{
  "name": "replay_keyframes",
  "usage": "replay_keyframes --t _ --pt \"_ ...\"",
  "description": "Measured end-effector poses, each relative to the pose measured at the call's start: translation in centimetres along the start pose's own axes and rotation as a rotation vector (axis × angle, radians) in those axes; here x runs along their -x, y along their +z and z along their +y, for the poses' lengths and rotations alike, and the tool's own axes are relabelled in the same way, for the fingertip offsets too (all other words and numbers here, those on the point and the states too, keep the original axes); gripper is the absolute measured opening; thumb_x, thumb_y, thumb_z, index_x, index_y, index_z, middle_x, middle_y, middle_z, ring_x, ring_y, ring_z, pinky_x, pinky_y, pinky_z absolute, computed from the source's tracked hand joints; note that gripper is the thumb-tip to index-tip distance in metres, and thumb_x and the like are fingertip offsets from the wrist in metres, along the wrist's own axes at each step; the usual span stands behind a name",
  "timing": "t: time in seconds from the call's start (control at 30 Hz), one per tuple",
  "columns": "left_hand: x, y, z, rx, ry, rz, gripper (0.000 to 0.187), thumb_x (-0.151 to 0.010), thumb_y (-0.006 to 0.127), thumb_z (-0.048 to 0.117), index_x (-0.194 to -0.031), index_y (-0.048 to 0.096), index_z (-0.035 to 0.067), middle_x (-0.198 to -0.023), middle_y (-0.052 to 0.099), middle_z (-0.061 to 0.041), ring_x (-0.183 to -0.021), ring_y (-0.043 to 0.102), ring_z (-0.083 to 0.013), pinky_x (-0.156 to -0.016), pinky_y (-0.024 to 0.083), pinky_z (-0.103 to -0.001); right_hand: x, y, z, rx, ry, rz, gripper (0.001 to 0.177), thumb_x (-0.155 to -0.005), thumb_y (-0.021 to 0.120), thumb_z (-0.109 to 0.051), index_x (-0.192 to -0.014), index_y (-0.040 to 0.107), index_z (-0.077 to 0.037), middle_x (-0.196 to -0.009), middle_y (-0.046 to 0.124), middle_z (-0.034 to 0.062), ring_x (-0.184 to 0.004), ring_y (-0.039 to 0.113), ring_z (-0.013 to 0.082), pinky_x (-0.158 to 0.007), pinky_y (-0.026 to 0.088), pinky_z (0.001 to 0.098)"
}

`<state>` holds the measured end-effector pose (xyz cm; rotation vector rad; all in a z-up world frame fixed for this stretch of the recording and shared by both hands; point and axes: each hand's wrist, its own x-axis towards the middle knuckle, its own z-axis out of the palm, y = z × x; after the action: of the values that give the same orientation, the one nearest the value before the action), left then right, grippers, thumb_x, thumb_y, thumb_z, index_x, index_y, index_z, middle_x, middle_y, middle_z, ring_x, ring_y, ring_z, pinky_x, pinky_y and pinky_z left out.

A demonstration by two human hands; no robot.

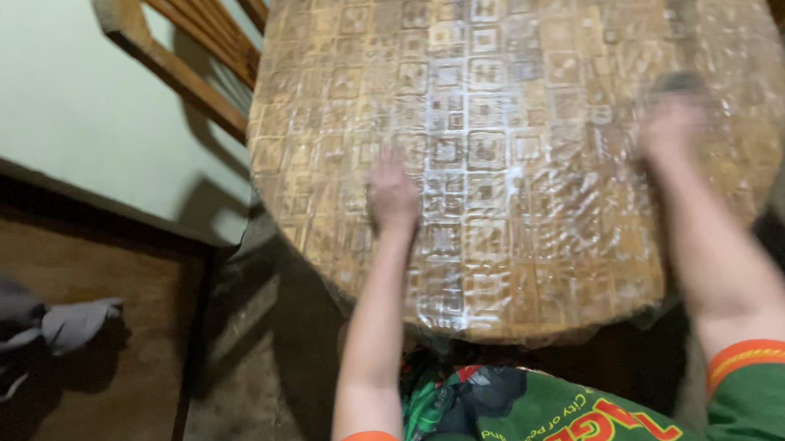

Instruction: The person wipes a patterned dining table surface using a dark cloth. They move around the table, wiping different sections in circular and back-and-forth motions while various containers remain on the table.

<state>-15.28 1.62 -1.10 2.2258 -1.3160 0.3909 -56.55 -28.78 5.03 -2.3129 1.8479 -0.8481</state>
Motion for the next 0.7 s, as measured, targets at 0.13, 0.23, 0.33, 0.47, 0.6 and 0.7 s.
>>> replay_keyframes --t 0.13,0.23,0.33,0.47,0.6,0.7 --pt "0.4 0.3 7.6 0.206 -0.032 -0.131 0.055 -0.099 0.047 0.021 -0.153 0.046 0.015 -0.164 0.038 -0.010 -0.151 0.035 -0.0328 -0.123 0.025 -0.052 15.0 1.1 -16.5 -0.234 -0.396 -0.238 0.029 -0.100 0.048 -0.012 -0.120 0.068 -0.005 -0.124 0.069 0.0186 -0.116 0.061 0.0367 -0.103 0.047 0.0510" --pt "-0.2 -0.3 8.7 0.144 -0.010 -0.219 0.056 -0.100 0.044 0.025 -0.155 0.041 0.013 -0.166 0.033 -0.010 -0.153 0.028 -0.0328 -0.123 0.021 -0.053 24.2 -7.2 -22.3 -0.274 -0.776 -0.364 0.041 -0.095 0.054 -0.018 -0.134 0.063 -0.008 -0.141 0.061 0.0200 -0.132 0.052 0.0393 -0.115 0.034 0.0523" --pt "0.2 -1.4 9.1 0.055 0.004 -0.285 0.056 -0.104 0.041 0.028 -0.158 0.039 0.014 -0.167 0.030 -0.009 -0.156 0.022 -0.0324 -0.125 0.017 -0.053 25.0 -12.3 -21.4 -0.347 -0.913 -0.401 0.046 -0.084 0.060 -0.017 -0.129 0.067 -0.011 -0.139 0.062 0.0154 -0.131 0.055 0.0361 -0.112 0.040 0.0484" --pt "0.0 -3.0 9.8 0.029 0.003 -0.362 0.058 -0.101 0.040 0.029 -0.156 0.037 0.014 -0.167 0.024 -0.008 -0.155 0.017 -0.0326 -0.124 0.013 -0.052 16.7 -9.8 -10.9 -0.268 -0.084 -0.748 0.031 -0.099 0.047 -0.009 -0.122 0.067 -0.017 -0.124 0.068 0.0095 -0.094 0.070 0.0304 -0.088 0.063 0.0444" --pt "0.2 -3.6 9.9 0.056 -0.011 -0.367 0.056 -0.103 0.039 0.030 -0.156 0.039 0.014 -0.169 0.024 -0.007 -0.156 0.017 -0.0318 -0.125 0.014 -0.052 4.2 -5.8 5.1 0.215 0.088 -0.010 0.038 -0.108 0.053 -0.025 -0.135 0.062 0.001 -0.147 0.046 0.0378 -0.129 0.042 0.0555 -0.100 0.040 0.0625" --pt "-0.2 -3.6 10.2 0.066 -0.025 -0.346 0.055 -0.102 0.040 0.030 -0.155 0.041 0.014 -0.168 0.025 -0.007 -0.156 0.018 -0.0318 -0.125 0.014 -0.053 0.9 -2.9 7.8 0.225 0.167 0.062 0.045 -0.102 0.049 -0.026 -0.138 0.057 0.000 -0.146 0.048 0.0296 -0.130 0.044 0.0460 -0.106 0.036 0.0609"
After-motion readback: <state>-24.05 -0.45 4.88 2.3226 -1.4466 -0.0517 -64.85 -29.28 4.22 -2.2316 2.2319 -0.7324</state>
